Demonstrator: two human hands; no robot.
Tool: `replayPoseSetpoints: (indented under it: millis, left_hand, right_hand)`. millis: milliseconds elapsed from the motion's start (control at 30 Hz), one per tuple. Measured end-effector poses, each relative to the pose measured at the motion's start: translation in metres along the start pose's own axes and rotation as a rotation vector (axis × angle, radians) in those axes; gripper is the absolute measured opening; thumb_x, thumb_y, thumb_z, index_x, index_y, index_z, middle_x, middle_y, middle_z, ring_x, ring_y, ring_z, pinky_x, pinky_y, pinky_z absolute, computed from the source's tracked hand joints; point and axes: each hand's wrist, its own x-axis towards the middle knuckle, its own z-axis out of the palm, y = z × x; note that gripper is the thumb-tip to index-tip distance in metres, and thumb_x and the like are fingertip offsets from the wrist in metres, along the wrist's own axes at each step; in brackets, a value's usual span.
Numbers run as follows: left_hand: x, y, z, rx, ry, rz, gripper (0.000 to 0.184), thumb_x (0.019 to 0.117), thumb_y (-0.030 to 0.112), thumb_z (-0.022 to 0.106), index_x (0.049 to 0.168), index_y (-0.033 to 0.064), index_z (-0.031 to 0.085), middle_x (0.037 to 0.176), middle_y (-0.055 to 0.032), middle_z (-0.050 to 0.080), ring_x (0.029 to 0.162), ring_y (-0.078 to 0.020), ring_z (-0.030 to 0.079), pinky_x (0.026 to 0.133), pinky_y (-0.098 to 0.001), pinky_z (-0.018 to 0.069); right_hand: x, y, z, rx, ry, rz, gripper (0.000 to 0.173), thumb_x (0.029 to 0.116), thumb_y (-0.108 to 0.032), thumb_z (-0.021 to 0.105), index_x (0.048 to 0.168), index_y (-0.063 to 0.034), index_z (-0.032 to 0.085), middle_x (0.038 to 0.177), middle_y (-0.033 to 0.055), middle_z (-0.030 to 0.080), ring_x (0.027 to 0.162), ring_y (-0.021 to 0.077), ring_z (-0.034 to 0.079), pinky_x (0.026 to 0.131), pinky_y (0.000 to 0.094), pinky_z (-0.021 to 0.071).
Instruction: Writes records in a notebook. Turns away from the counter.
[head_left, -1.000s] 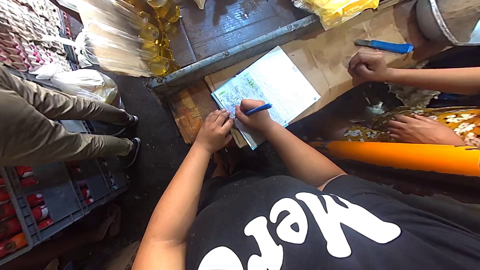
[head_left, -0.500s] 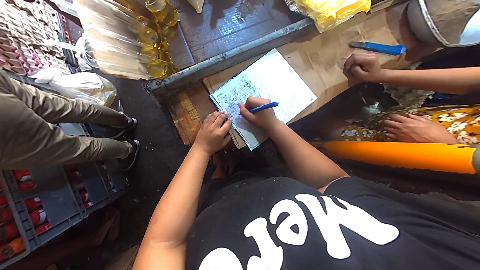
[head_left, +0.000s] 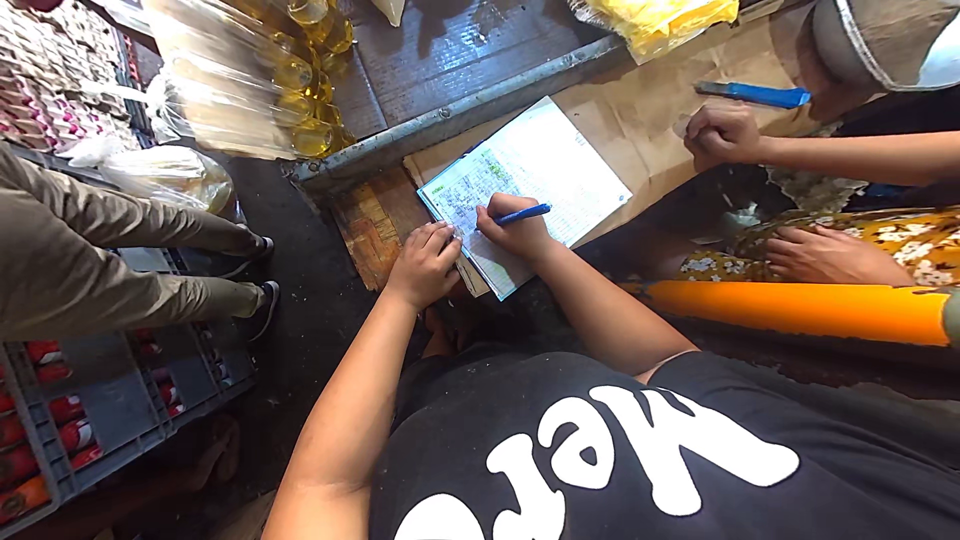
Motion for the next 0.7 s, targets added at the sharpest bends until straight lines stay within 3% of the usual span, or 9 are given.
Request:
replayPoseSetpoints:
  millis: [700]
  left_hand:
    - [-0.0008,-0.0010,0.0021,0.003,0.010,0.012,0.041,0.0783,0.023,0.078,0.115,0.0064,0.075,0.128,-0.0173,0.068,0.128,-0.0366,0.060,0.110,-0.0501,0.0460]
  right_hand:
    - [-0.0007,0.0018,-0.0010,-0.008,0.069,-0.052,0.031,0.0934,-0.009,0.059,0.064,-0.0059,0.050,0.057,0.0039,0.049,0.053,0.0116,0.050,0.050,0.0274,0.0397]
